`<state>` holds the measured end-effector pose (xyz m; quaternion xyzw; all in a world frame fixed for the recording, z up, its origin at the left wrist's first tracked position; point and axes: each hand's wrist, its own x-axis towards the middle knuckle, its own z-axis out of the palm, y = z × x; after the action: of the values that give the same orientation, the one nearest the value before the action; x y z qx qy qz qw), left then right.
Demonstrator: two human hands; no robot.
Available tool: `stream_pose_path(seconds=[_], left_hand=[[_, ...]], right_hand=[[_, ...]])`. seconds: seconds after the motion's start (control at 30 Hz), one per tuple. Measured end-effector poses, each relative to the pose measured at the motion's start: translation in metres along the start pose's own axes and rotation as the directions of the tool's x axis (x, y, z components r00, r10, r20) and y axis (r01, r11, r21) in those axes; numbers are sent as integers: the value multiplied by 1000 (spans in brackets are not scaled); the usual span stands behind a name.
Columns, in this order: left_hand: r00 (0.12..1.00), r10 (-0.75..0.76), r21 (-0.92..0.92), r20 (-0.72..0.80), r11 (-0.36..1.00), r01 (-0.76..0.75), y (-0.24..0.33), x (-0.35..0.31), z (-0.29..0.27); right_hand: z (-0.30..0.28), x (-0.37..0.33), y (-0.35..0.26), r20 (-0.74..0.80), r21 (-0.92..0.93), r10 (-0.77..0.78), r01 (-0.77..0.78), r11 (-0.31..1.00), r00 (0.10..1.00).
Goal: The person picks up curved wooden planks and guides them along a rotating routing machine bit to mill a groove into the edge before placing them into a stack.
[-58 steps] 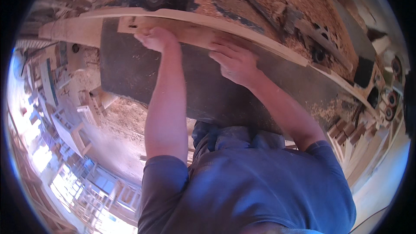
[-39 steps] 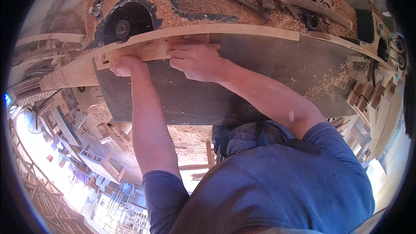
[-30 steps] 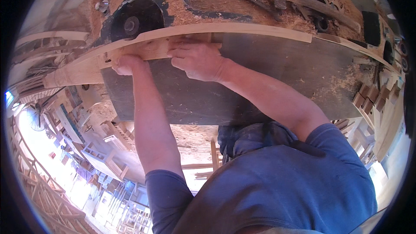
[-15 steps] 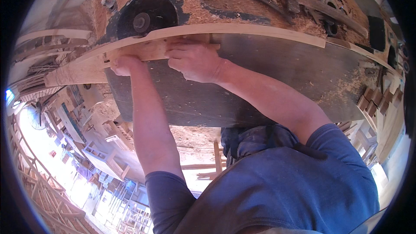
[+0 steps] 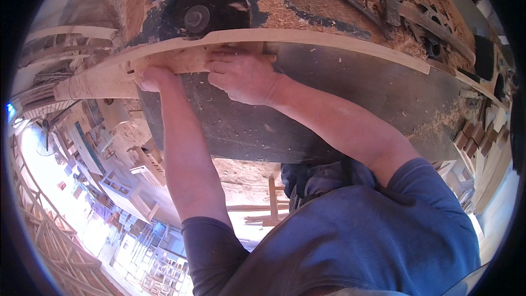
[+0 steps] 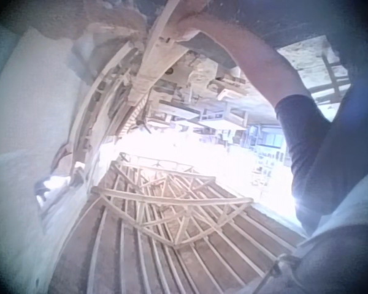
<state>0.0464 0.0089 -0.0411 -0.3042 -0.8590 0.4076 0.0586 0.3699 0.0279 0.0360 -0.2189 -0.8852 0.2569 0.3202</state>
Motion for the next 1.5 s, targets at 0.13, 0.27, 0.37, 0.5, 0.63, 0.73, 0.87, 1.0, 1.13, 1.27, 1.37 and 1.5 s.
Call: stream_pose_path(seconds=[0.13, 0.27, 0.37, 0.5, 0.63, 0.73, 0.87, 1.0, 1.13, 1.27, 1.37, 1.5], left_hand=[[995, -14, -59, 94, 998, 20, -9, -11, -20], [996, -64, -160, 56, 985, 72, -22, 2, 3], [996, -70, -98, 48, 992, 74, -7, -12, -34], [974, -226, -164, -27, 962, 219, -20, 11, 5], [994, -109, -109, 2, 988, 109, -9, 12, -4], [999, -37, -161, 33, 986, 42, 9, 21, -15], [943, -316, -969, 106, 180, 169, -55, 77, 105], [987, -163, -387, -9, 910, 147, -7, 58, 53], [988, -151, -250, -25, 958, 140, -18, 53, 36], [986, -138, -114, -96, 985, 126, -15, 47, 26], [974, -215, -156, -67, 967, 202, -46, 60, 61], [998, -21, 39, -62, 999, 23, 2, 35, 6]], right_hand=[[5, 6, -3, 3, 28, -22, 22, 999, 1000], [12, 12, -9, -20, 29, -36, 37, 999, 999], [14, 10, -1, -7, -2, -6, 6, 1000, 1000], [16, 18, -11, -12, -8, -39, 39, 999, 999], [20, 18, -5, -4, -25, -11, 11, 1000, 1000], [20, 16, 4, -9, -50, 19, -20, 999, 1000], [28, 29, -24, -8, 53, -80, 81, 995, 997], [24, 23, -6, 2, 3, -17, 17, 1000, 1000], [27, 26, -8, 15, 41, -23, 23, 999, 1000], [27, 26, -9, 3, 9, -13, 13, 1000, 1000], [32, 32, -22, 17, 46, -52, 51, 998, 999], [30, 25, -2, 50, -25, 7, -6, 1000, 999]])
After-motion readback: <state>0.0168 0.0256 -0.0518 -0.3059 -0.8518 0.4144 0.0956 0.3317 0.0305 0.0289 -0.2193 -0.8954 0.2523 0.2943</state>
